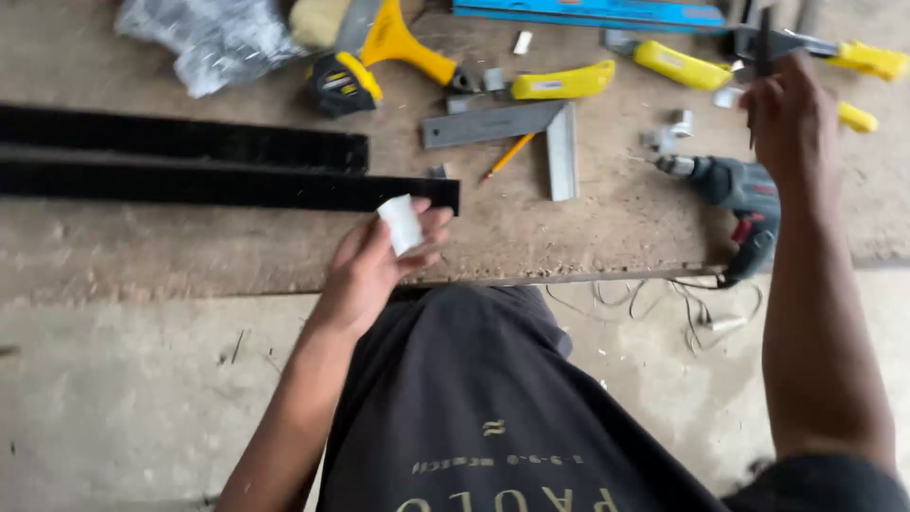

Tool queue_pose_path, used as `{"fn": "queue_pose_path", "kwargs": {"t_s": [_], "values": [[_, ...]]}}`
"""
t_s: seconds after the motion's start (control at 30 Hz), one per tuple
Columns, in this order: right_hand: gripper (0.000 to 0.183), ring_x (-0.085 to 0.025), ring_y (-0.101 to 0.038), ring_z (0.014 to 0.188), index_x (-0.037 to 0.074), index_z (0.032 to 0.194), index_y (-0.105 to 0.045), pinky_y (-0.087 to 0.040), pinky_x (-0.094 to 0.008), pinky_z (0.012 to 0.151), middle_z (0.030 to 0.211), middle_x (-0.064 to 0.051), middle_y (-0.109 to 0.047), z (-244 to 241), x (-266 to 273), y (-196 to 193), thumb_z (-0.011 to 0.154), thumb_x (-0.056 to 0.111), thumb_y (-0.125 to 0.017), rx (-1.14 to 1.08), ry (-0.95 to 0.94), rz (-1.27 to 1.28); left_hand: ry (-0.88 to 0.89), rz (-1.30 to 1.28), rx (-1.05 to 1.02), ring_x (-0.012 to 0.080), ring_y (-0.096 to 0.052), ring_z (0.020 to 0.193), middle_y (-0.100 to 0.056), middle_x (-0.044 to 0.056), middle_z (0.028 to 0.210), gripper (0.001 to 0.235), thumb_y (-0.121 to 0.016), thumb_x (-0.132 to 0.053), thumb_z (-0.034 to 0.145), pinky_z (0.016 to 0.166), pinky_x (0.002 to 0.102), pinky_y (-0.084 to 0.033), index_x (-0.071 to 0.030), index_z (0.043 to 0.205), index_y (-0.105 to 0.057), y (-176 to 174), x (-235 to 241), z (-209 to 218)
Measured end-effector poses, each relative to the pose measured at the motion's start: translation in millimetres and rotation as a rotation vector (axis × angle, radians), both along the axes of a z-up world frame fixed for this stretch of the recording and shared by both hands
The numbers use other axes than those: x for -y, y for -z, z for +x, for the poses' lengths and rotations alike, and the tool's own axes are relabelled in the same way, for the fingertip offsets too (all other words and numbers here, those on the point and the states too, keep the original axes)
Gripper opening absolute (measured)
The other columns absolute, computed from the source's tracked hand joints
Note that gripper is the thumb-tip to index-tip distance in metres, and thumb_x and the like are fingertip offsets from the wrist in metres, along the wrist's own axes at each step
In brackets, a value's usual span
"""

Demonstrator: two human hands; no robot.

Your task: Filing metal brackets, drilling holes into a metal frame, and securing the brackets using a manual rivet gun.

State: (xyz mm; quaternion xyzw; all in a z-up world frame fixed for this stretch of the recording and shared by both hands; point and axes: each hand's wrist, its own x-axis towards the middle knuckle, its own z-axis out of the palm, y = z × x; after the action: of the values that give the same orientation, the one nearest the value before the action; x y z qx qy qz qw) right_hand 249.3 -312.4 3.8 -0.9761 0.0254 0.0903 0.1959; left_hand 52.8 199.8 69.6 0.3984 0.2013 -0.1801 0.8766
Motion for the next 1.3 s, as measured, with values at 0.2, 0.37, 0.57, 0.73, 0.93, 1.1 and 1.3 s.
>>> {"fn": "queue_pose_path", "kwargs": {"t_s": [0.2,0.37,0.57,0.73,0.93,1.1,1.3], "values": [[0.025,-0.021,-0.059,0.064,0.007,0.124,-0.041,-0.043,-0.034,0.060,0.079,-0.010,-0.063,-76.4,-205.7,-131.2,0.110,-0.008,-0.054,0.265,-0.168,0.447,-0.128,-0.131,0.106,0.0296,-0.065,0.128,-0.064,0.019,0.141,0.048,-0.056,-0.033,0.102,0.100,0.042,-0.057,-0.004,0.140,-0.055,-3.8,62.0,47.5],[0.050,-0.022,-0.065,0.049,0.010,0.146,-0.044,-0.051,-0.032,0.049,0.077,-0.016,-0.071,-149.9,-289.8,-122.9,0.101,-0.006,-0.058,0.027,-0.161,0.816,-0.265,-0.139,0.137,0.0317,-0.062,0.131,-0.062,0.023,0.141,0.044,-0.049,-0.027,0.110,0.109,0.044,-0.052,-0.001,0.145,-0.052,-19.4,92.8,53.4],[0.036,-0.042,-0.072,0.075,0.016,0.135,-0.070,-0.056,-0.048,0.065,0.081,-0.020,-0.070,-150.5,-283.1,-122.6,0.102,0.005,-0.063,0.358,-0.256,0.488,-0.216,0.056,0.094,0.0429,-0.061,0.126,-0.055,0.033,0.142,0.053,-0.056,-0.029,0.106,0.105,0.056,-0.052,0.008,0.143,-0.050,-12.2,122.8,44.8],[0.053,-0.039,-0.069,0.070,0.020,0.142,-0.065,-0.055,-0.048,0.064,0.076,-0.016,-0.064,-179.3,-260.9,-107.7,0.095,-0.005,-0.063,0.303,-0.245,0.425,-0.228,0.002,0.141,0.0355,-0.067,0.121,-0.068,0.025,0.130,0.043,-0.049,-0.028,0.110,0.102,0.045,-0.056,0.004,0.138,-0.058,16.9,132.9,48.1],[0.055,-0.044,-0.071,0.082,0.021,0.144,-0.062,-0.052,-0.052,0.066,0.080,-0.018,-0.066,-198.4,-247.4,-87.7,0.095,-0.004,-0.064,0.198,-0.150,0.427,-0.101,0.292,0.120,0.0330,-0.061,0.130,-0.069,0.018,0.132,0.049,-0.057,-0.043,0.106,0.105,0.066,-0.040,-0.005,0.136,-0.064,11.9,130.7,47.6],[0.032,-0.056,-0.063,0.068,0.007,0.117,-0.079,-0.048,-0.063,0.065,0.069,-0.026,-0.068,-154.4,-129.5,-12.2,0.090,-0.004,-0.067,0.164,-0.144,0.096,-0.425,0.475,0.039,0.0187,-0.070,0.105,-0.074,0.006,0.110,0.036,-0.054,-0.041,0.103,0.091,0.050,-0.058,-0.012,0.116,-0.071,33.9,45.2,78.9],[0.059,-0.056,-0.030,0.129,0.006,0.157,-0.044,-0.038,-0.072,0.091,0.152,-0.037,-0.030,-105.9,-191.7,-58.6,0.104,0.017,-0.068,0.066,-0.082,-0.185,0.031,0.462,-0.034,0.0045,-0.060,0.085,-0.068,0.001,0.104,0.038,-0.064,-0.036,0.097,0.061,0.017,-0.054,-0.011,0.123,-0.074,56.6,-21.4,43.8]]}}
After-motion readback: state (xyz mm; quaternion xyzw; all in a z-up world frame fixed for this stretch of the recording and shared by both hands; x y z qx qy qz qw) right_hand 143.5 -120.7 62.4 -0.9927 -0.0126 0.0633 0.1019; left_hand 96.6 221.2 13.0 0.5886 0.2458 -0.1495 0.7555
